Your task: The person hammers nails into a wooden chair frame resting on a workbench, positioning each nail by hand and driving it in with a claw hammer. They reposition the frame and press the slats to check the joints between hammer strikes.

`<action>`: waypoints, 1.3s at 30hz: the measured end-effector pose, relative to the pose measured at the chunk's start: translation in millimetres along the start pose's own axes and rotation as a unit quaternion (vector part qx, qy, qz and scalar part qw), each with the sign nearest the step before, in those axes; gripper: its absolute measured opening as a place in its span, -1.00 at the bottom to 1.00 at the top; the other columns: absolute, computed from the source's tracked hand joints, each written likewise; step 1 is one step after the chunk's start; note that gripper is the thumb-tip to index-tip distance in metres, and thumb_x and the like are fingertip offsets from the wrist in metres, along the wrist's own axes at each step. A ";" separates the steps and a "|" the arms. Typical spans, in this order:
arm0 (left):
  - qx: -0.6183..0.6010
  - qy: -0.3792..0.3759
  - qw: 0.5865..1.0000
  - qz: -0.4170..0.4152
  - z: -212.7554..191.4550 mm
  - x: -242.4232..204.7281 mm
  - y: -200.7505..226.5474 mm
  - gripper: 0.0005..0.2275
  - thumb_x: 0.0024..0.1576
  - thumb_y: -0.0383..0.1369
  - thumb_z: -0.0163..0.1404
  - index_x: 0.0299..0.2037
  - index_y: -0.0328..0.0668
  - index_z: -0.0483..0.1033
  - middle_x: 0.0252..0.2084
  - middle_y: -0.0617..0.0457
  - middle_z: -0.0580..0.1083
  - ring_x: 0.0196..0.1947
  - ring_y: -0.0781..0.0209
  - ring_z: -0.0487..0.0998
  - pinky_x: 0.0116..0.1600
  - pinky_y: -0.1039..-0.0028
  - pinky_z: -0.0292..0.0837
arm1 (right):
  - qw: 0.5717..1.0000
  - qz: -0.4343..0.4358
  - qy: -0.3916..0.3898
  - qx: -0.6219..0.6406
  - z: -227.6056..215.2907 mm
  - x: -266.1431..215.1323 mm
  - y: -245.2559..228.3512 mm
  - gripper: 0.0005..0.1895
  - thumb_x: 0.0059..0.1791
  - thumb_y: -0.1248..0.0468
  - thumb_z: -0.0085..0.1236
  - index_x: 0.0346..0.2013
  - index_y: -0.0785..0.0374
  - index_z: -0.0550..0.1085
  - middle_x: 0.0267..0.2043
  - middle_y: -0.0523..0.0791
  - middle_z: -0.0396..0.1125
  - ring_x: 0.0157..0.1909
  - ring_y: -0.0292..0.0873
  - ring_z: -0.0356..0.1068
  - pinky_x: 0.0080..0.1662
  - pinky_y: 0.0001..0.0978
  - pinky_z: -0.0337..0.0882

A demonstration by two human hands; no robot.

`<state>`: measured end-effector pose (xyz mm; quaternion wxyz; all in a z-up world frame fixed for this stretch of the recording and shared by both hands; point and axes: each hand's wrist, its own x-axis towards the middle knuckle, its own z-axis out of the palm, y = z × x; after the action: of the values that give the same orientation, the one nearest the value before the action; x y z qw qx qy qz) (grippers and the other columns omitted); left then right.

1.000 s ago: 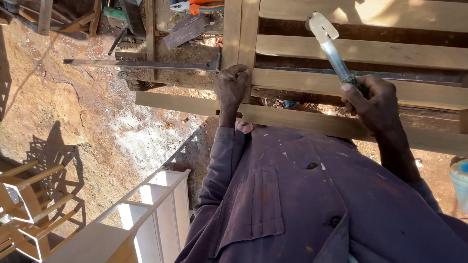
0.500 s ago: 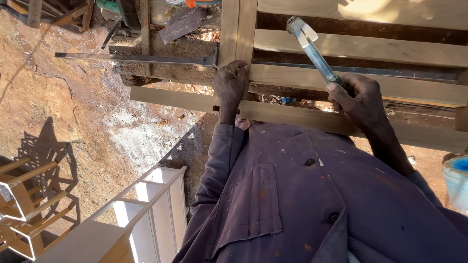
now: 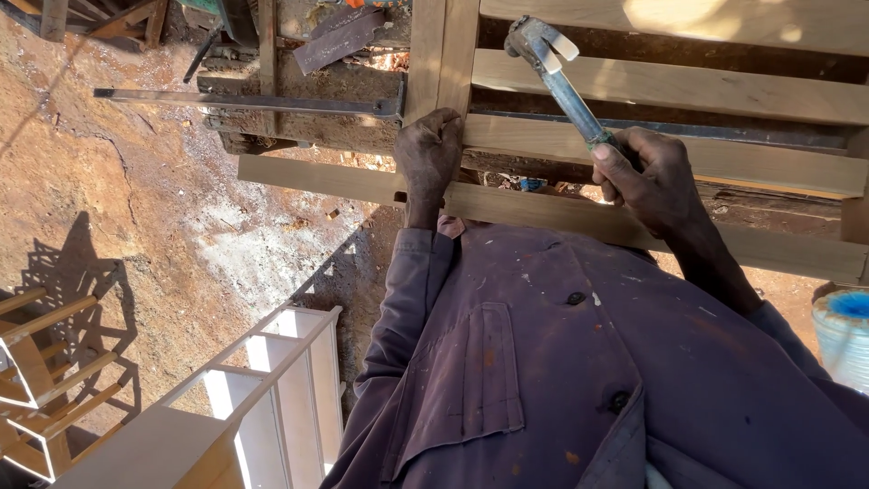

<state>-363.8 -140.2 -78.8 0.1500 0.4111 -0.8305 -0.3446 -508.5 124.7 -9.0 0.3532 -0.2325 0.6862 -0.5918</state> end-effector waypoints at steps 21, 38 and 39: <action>0.064 -0.007 0.997 0.051 5.8 -4.0 -11.5 -0.90 0.13 -0.27 0.12 -0.23 0.07 0.69 -0.29 0.04 0.66 -0.25 -0.20 0.67 -0.15 -0.04 0.60 | 0.986 0.005 -0.101 -0.130 35.1 15.6 6.5 -0.53 0.27 0.07 -0.08 -0.38 0.33 0.48 -0.63 0.03 0.37 -0.56 -0.03 0.47 -0.36 -0.12 0.48; 0.107 -0.019 0.993 0.045 21.6 -2.1 -22.2 -0.87 0.12 -0.22 0.10 -0.21 0.11 0.68 -0.32 0.04 0.65 -0.29 -0.20 0.68 -0.17 -0.04 0.62 | 0.943 0.020 -0.146 -0.299 21.4 24.4 12.4 -0.36 0.28 -0.10 -0.24 -0.29 0.43 0.45 -0.54 0.20 0.37 -0.36 0.36 0.46 -0.26 0.15 0.39; 0.109 -0.022 0.993 0.043 19.6 -2.2 -24.4 -0.88 0.13 -0.20 0.09 -0.22 0.13 0.67 -0.33 0.06 0.65 -0.28 -0.18 0.68 -0.17 -0.04 0.62 | 0.942 0.020 -0.143 -0.304 22.8 24.8 12.6 -0.37 0.28 -0.10 -0.24 -0.26 0.43 0.45 -0.52 0.20 0.38 -0.33 0.37 0.46 -0.25 0.18 0.39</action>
<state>-358.6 -140.0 -109.7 0.1005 0.3812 -0.8831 -0.2545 -505.9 94.1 -27.6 0.3722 -0.3971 0.7800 -0.3087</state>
